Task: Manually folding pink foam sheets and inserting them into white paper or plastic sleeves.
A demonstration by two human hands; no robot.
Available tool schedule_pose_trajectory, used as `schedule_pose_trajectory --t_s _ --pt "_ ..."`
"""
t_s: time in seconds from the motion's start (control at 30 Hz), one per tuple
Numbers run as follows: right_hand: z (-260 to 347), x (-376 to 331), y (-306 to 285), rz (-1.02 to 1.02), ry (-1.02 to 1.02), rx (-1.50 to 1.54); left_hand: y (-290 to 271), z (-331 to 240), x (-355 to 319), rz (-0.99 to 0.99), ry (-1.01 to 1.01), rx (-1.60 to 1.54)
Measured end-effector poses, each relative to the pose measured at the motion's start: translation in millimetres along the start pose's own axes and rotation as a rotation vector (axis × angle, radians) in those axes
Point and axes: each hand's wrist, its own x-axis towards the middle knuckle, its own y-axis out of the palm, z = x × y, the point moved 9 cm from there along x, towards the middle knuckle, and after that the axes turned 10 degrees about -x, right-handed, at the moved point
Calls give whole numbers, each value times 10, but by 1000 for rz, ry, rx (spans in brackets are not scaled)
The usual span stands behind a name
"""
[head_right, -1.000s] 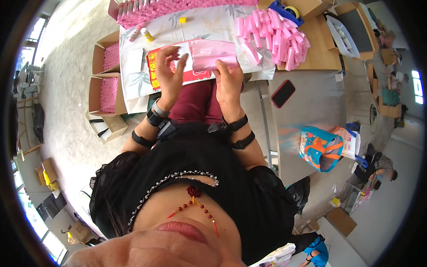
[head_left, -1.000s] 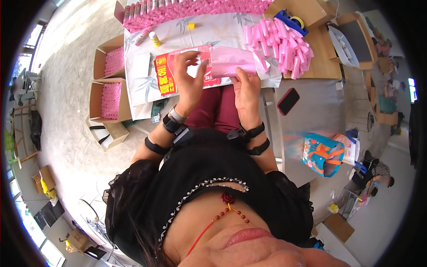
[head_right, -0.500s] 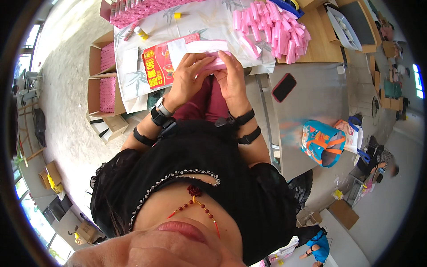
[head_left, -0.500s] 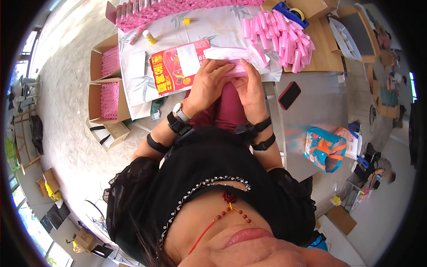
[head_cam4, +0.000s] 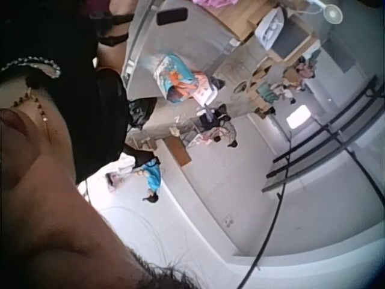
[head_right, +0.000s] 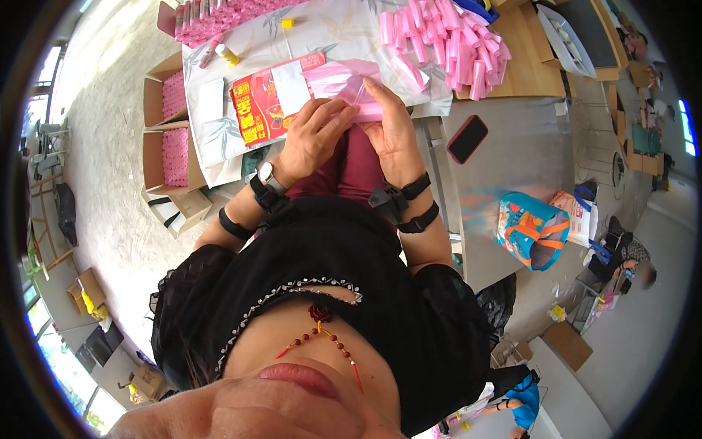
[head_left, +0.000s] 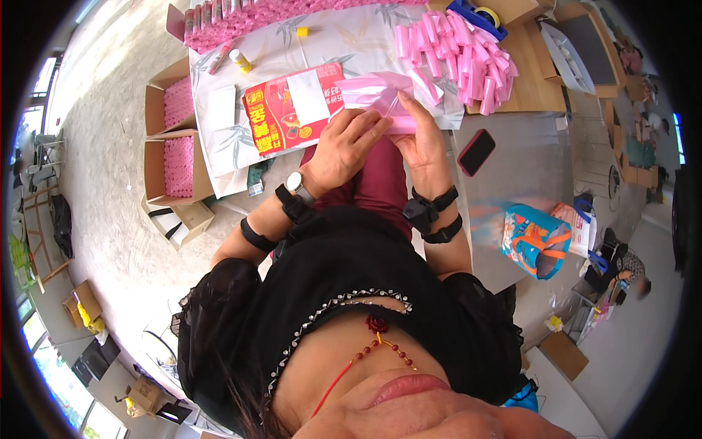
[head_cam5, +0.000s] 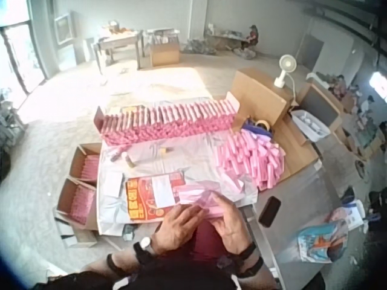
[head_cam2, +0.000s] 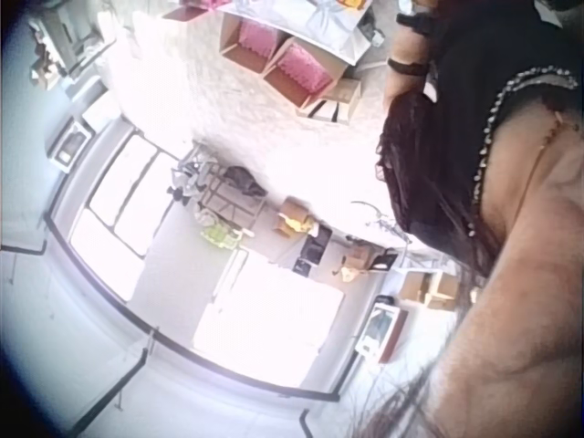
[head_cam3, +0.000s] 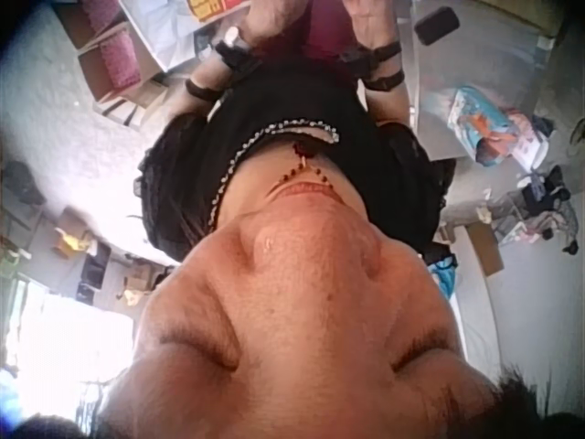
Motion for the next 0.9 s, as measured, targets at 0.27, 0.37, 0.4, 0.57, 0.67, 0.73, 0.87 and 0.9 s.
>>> schedule_pose_trajectory --t_s 0.27,0.37,0.4,0.57,0.67,0.73,0.87,0.9 --pt "-79 80 -79 -83 18 59 61 4 13 27 42 85" --pt "-127 105 -111 -93 42 -22 67 129 -20 0 -57 -2" --pt "-129 110 -38 -7 45 84 74 222 -31 8 -136 -90" --pt "-84 29 96 203 83 174 97 655 -107 73 -455 -595" --pt "-133 108 -302 -24 185 16 315 934 -355 196 -936 -1073" --pt "490 66 -203 -80 -457 -826 296 1013 -410 191 -947 -1143" --pt "715 -253 628 378 -809 -1524 317 1032 -396 274 -946 -1244" --pt "695 -289 744 436 -805 -1550 311 1001 -350 314 -929 -1268"
